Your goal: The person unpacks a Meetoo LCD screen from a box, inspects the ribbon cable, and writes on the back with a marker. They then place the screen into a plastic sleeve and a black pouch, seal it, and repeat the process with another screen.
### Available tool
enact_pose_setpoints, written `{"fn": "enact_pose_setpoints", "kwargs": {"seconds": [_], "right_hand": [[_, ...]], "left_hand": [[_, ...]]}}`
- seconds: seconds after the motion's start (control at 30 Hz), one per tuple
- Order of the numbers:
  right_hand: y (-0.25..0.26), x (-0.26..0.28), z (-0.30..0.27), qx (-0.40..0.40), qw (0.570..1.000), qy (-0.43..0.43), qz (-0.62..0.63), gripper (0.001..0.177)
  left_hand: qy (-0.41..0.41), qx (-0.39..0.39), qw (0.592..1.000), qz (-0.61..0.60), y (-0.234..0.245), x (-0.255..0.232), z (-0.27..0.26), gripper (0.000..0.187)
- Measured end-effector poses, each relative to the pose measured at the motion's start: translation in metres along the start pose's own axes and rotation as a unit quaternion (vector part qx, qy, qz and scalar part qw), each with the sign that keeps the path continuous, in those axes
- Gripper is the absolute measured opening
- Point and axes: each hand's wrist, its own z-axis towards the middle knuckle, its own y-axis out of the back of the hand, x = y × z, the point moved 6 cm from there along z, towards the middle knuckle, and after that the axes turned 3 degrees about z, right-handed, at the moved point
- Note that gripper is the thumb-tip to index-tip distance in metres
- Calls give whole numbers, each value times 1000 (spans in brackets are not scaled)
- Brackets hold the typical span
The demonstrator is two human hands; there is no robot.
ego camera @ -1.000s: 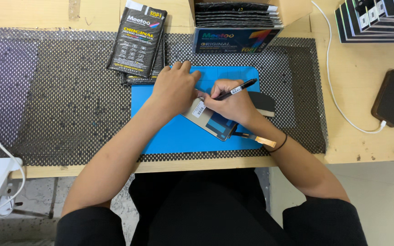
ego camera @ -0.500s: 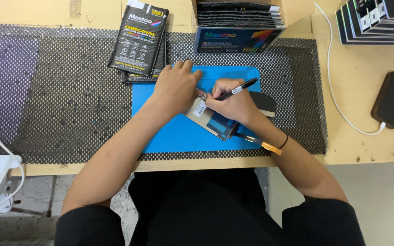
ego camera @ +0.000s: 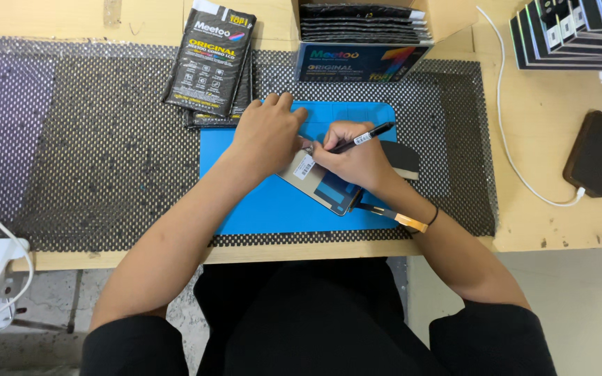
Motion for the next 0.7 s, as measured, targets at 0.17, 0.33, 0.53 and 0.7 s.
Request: {"fn": "enact_pose_setpoints", "kwargs": {"seconds": [0.17, 0.33, 0.53, 0.7], "right_hand": [[-1, 3, 0, 6, 999, 28, -30, 24], [-1, 6, 0, 10, 998, 37, -41, 26], [1, 10, -1, 5, 997, 57, -56, 25], [39, -17, 3, -27, 996, -88, 19, 21]], "left_hand": [[-4, -6, 1000, 4, -9, 2, 3, 45], [-9, -11, 1000, 9, -10, 4, 2, 47], [-43, 5, 999, 21, 6, 6, -1, 49], [-53, 134, 989, -45, 37, 7, -16, 86]]}}
